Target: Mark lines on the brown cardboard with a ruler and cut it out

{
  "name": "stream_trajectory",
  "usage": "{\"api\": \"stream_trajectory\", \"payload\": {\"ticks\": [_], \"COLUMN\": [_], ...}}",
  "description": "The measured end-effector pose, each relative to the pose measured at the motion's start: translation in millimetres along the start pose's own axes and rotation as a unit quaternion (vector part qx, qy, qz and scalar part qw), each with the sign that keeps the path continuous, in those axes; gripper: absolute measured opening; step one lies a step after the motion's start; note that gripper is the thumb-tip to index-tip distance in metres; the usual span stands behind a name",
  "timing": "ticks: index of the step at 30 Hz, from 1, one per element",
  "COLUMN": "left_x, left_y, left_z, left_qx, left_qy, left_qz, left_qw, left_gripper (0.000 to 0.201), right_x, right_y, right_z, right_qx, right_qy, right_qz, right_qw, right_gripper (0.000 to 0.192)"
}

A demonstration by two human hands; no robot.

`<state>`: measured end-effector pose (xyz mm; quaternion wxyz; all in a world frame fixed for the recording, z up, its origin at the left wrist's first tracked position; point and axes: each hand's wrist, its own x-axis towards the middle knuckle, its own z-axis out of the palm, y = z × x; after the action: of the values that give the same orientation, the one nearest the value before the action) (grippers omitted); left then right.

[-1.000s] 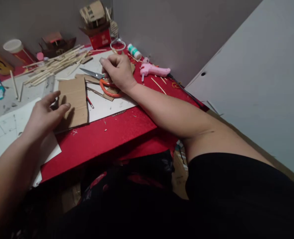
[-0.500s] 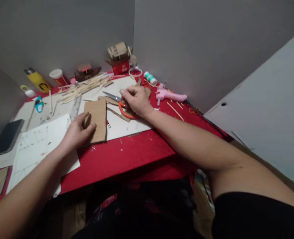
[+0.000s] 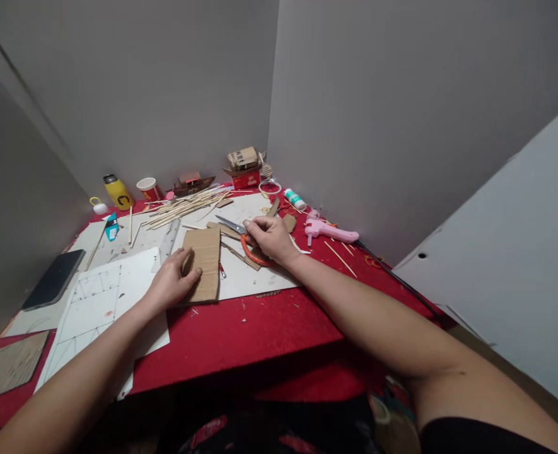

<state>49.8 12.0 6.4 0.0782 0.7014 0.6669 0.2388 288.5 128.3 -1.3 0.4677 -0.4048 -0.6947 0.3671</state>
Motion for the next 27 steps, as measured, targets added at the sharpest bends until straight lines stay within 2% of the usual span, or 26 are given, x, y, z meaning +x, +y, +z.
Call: {"api": "stream_trajectory", "payload": {"ticks": [12,27], "left_x": [-1.6,1.4], "left_y": [-2.4,-3.1], "left_z": [-0.1,-2.2], "left_qx": [0.023,0.054], "left_qy": [-0.002,0.001], "left_qz": [0.001,0.000], "left_qw": [1.000,0.999], "left_gripper": [0.041,0.042], "right_x": [-0.4,3.6], "right_y": [3.7,-6.2], "right_z": [4.4,5.9], "right_qx": [0.017,0.028], "right_qy": [-0.046,-0.062], "right_qz": [0.026,-0.011], "right_qw": [0.998,0.998], "right_gripper": [0.028,0.032]}}
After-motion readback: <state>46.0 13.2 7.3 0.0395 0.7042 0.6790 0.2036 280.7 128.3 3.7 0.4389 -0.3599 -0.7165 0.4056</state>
